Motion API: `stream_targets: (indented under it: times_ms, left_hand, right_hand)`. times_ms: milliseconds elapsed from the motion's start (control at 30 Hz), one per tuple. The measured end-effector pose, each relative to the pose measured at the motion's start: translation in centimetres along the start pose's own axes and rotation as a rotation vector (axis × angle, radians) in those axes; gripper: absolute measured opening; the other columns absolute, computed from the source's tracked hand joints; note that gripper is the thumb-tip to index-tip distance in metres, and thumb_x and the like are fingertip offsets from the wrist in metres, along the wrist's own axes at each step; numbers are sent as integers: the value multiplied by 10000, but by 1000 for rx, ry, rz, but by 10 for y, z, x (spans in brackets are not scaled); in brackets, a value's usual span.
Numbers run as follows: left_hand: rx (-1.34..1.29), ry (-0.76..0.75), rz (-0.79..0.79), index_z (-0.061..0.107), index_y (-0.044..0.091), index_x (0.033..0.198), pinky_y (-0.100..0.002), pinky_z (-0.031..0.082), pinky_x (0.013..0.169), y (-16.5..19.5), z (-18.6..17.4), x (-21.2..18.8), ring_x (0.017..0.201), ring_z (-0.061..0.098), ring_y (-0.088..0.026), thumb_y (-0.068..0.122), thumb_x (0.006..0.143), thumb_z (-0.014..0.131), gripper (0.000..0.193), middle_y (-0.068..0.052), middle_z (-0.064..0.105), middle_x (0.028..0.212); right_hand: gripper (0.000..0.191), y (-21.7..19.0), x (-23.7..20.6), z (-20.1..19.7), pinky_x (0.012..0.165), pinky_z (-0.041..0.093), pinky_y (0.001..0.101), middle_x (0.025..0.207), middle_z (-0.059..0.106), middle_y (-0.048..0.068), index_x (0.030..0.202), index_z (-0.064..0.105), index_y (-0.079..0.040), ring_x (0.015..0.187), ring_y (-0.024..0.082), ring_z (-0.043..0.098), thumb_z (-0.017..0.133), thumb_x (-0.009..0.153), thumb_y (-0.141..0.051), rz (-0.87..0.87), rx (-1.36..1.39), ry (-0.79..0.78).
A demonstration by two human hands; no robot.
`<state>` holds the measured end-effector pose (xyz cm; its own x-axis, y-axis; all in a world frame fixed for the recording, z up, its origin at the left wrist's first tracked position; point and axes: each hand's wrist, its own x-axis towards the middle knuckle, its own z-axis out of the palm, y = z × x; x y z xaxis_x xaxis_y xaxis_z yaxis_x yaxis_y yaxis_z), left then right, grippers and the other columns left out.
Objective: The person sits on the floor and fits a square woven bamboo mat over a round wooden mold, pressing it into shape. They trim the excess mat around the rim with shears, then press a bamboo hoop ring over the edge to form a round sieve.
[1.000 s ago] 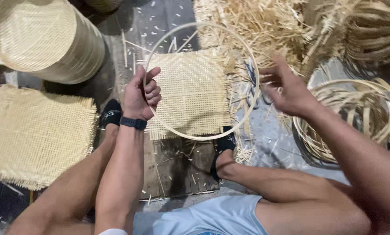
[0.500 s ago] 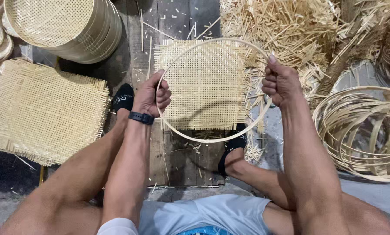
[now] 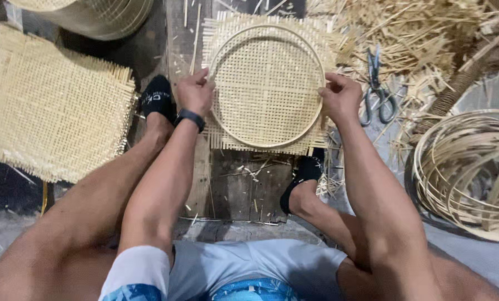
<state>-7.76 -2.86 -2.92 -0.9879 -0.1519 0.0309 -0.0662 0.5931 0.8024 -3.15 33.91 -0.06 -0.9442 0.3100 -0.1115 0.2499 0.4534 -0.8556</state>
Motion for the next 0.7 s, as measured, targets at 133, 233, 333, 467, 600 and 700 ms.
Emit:
stream_targets:
  times_ms: [133, 233, 333, 467, 600, 700]
  left_hand:
    - [178, -163, -11, 774, 131, 1105, -468, 528, 760, -12, 1, 5, 821, 688, -364, 176, 791, 778, 317, -184, 714, 837]
    - [243, -119, 18, 758, 129, 1154, -465, 522, 759, -11, 4, 2, 869, 669, -384, 156, 795, 765, 360, -198, 693, 900]
    - [264, -85, 115, 759, 123, 1178, -463, 523, 783, -8, 6, 1, 922, 661, -389, 121, 837, 741, 341, -191, 690, 992]
    - [225, -124, 27, 742, 124, 1223, -441, 539, 839, -7, 2, 5, 974, 676, -362, 104, 918, 700, 309, -157, 714, 1070]
    - [145, -198, -82, 737, 128, 1216, -382, 561, 823, -3, -4, 14, 941, 720, -279, 75, 832, 765, 389, -136, 746, 1072]
    - [-46, -222, -221, 770, 97, 1168, -313, 605, 786, -1, -6, 20, 860, 755, -184, 19, 782, 794, 394, -106, 790, 1005]
  right_hand:
    - [315, 9, 1, 8, 699, 549, 276, 838, 764, 91, 1114, 798, -43, 729, 134, 691, 803, 800, -59, 9, -137, 22]
    - [240, 11, -3, 8, 717, 563, 279, 849, 780, 92, 1060, 800, -30, 735, 130, 714, 801, 827, -86, 14, -145, 12]
    - [212, 10, -4, 8, 717, 567, 284, 848, 785, 98, 1039, 801, -28, 732, 141, 724, 799, 838, -93, 50, -136, 24]
    - [213, 12, -7, 8, 736, 577, 283, 869, 791, 94, 1058, 800, -29, 758, 144, 744, 786, 854, -90, 50, -106, 20]
    - [219, 16, -6, 11, 742, 577, 290, 872, 787, 106, 1031, 809, -26, 760, 151, 741, 811, 819, -83, 54, -164, 48]
    - [210, 18, -4, 13, 719, 571, 295, 845, 785, 111, 1020, 813, -34, 727, 160, 730, 818, 820, -97, 133, -167, 59]
